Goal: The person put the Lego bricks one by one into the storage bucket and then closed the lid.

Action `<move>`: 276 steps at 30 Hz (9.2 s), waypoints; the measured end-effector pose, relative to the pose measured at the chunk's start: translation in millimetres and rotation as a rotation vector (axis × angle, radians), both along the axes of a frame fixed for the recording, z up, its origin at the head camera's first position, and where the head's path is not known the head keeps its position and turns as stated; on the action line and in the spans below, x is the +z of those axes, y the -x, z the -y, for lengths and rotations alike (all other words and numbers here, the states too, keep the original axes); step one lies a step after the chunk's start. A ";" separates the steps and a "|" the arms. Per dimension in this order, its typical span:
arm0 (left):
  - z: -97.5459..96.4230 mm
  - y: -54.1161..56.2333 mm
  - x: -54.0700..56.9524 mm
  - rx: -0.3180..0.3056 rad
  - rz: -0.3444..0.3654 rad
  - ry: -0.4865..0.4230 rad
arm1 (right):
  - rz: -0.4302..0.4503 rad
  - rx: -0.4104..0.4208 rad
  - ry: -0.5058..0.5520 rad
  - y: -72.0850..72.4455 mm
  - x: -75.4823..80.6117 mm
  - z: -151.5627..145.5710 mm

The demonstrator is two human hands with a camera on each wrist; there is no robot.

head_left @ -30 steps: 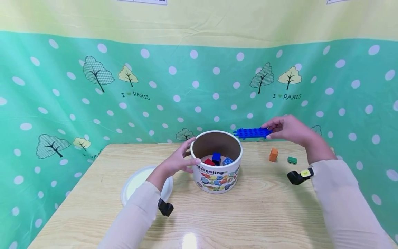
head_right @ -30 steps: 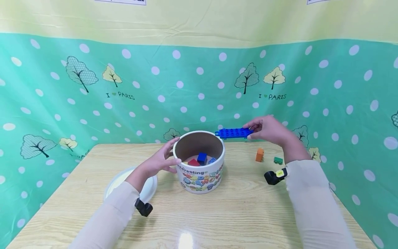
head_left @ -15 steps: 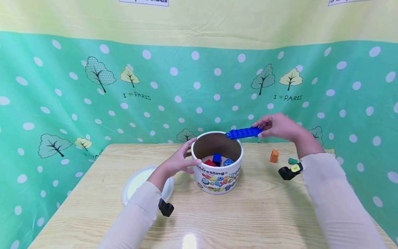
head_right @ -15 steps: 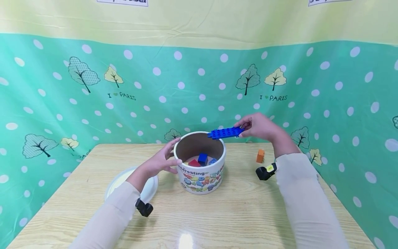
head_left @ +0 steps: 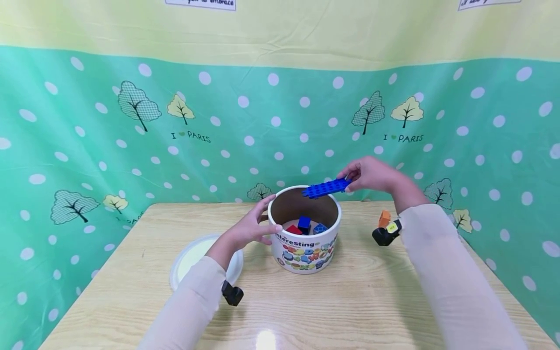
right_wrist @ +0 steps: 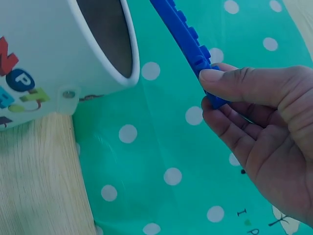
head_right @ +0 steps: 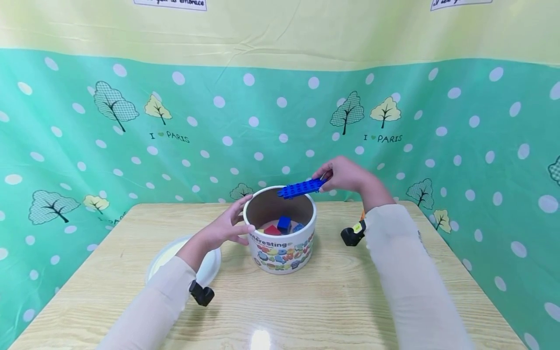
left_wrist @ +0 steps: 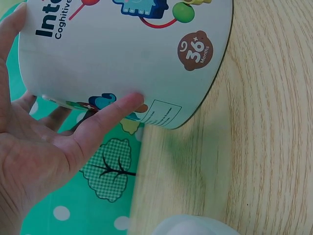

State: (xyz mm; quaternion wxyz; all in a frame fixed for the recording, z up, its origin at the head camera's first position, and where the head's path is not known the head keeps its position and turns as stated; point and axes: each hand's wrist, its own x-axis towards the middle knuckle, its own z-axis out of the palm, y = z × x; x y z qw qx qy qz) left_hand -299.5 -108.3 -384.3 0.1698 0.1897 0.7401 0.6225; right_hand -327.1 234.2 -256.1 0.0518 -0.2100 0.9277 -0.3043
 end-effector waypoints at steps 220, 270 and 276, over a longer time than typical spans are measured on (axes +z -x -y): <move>-5.7 -3.4 -3.5 0.041 -0.007 0.016 | -0.050 0.033 0.287 -13.1 -31.3 2.1; -7.2 -4.7 -0.7 0.040 0.007 0.008 | 0.117 0.052 0.148 24.3 -17.8 52.2; -6.5 -2.6 -1.5 0.037 0.005 0.009 | 0.104 0.056 0.148 22.3 -14.7 49.1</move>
